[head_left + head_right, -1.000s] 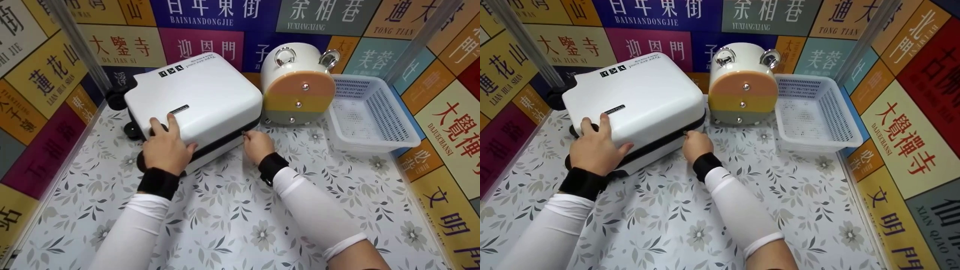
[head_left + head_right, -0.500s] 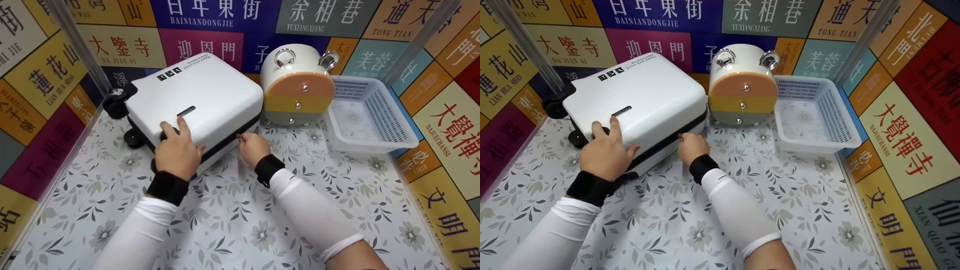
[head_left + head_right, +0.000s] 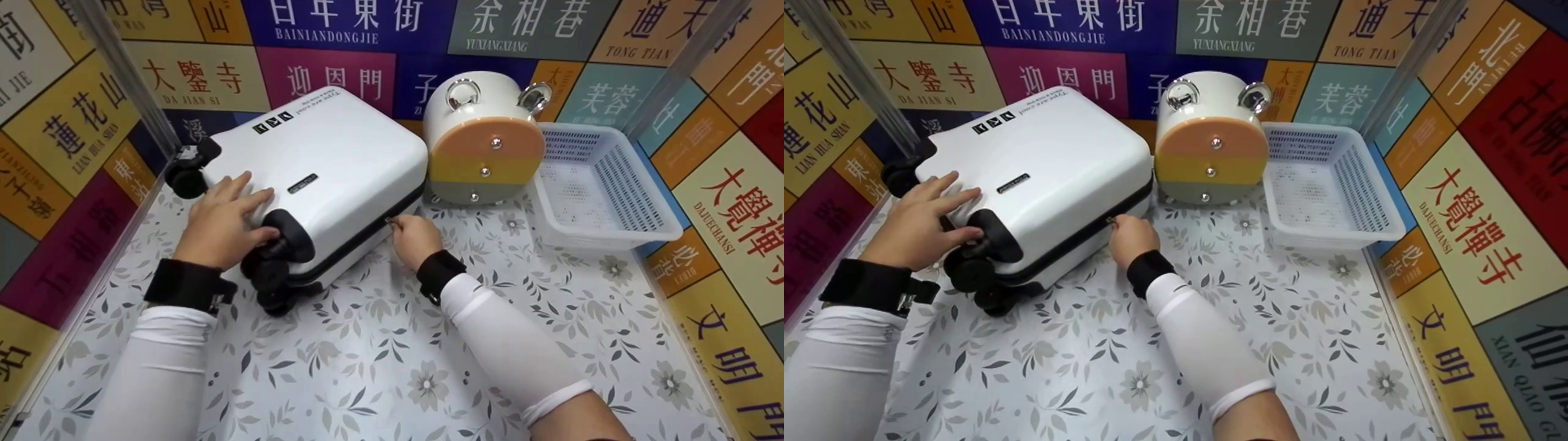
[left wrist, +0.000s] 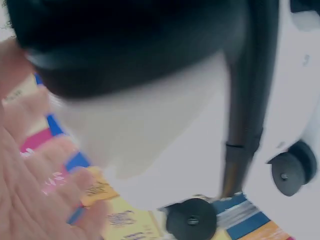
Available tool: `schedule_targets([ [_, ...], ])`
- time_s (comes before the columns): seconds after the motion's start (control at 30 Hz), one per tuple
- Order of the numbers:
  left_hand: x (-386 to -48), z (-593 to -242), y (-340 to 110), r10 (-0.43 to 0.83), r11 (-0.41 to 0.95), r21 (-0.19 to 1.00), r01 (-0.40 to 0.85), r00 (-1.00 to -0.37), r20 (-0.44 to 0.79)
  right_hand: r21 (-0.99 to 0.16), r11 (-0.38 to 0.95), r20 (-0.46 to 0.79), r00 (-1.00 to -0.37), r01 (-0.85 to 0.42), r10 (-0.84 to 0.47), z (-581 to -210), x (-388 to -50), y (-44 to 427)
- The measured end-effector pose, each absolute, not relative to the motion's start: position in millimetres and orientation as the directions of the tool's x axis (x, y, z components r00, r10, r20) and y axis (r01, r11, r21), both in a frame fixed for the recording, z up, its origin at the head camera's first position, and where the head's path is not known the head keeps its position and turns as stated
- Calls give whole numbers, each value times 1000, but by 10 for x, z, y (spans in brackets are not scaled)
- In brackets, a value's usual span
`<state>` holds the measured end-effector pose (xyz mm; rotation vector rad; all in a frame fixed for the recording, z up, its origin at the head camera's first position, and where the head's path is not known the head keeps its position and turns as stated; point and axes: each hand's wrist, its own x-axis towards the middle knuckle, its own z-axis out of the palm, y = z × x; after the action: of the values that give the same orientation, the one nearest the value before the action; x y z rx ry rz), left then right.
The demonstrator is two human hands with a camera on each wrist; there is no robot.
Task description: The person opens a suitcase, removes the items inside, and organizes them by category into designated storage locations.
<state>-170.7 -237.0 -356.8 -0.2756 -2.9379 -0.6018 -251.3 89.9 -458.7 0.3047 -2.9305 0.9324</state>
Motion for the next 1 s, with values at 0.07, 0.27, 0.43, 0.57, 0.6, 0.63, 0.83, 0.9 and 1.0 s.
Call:
schedule_targets([
  [0.07,-1761,-3639,-2456,176,892,393,224,-972,155,-571,796,111,-979,-202,-169,-4596,-2517,883],
  [0.27,-1851,-3868,-2545,186,864,423,272,-954,233,-567,796,121,-977,-211,-173,-4596,-2557,858],
  [0.43,-1850,-3932,-2443,124,862,445,244,-952,280,-539,815,120,-978,-210,-172,-4594,-2605,850],
  [0.57,-1839,-3960,-2348,71,875,443,196,-957,283,-540,814,107,-977,-212,-183,-4598,-2588,821],
  [0.6,-1836,-3967,-2327,59,878,440,186,-957,286,-541,812,107,-976,-219,-192,-4598,-2581,812],
  [0.63,-1832,-3974,-2306,47,881,439,175,-956,288,-538,812,107,-974,-226,-200,-4596,-2575,804],
  [0.83,-1821,-4015,-2136,-19,883,451,133,-948,318,-497,826,132,-964,-266,-231,-4588,-2549,768],
  [0.9,-1822,-4031,-2053,-44,882,456,117,-944,327,-489,828,138,-962,-273,-235,-4591,-2543,761],
  [1.0,-1822,-4055,-1927,-87,885,459,83,-937,338,-474,833,152,-958,-285,-242,-4600,-2536,757],
])
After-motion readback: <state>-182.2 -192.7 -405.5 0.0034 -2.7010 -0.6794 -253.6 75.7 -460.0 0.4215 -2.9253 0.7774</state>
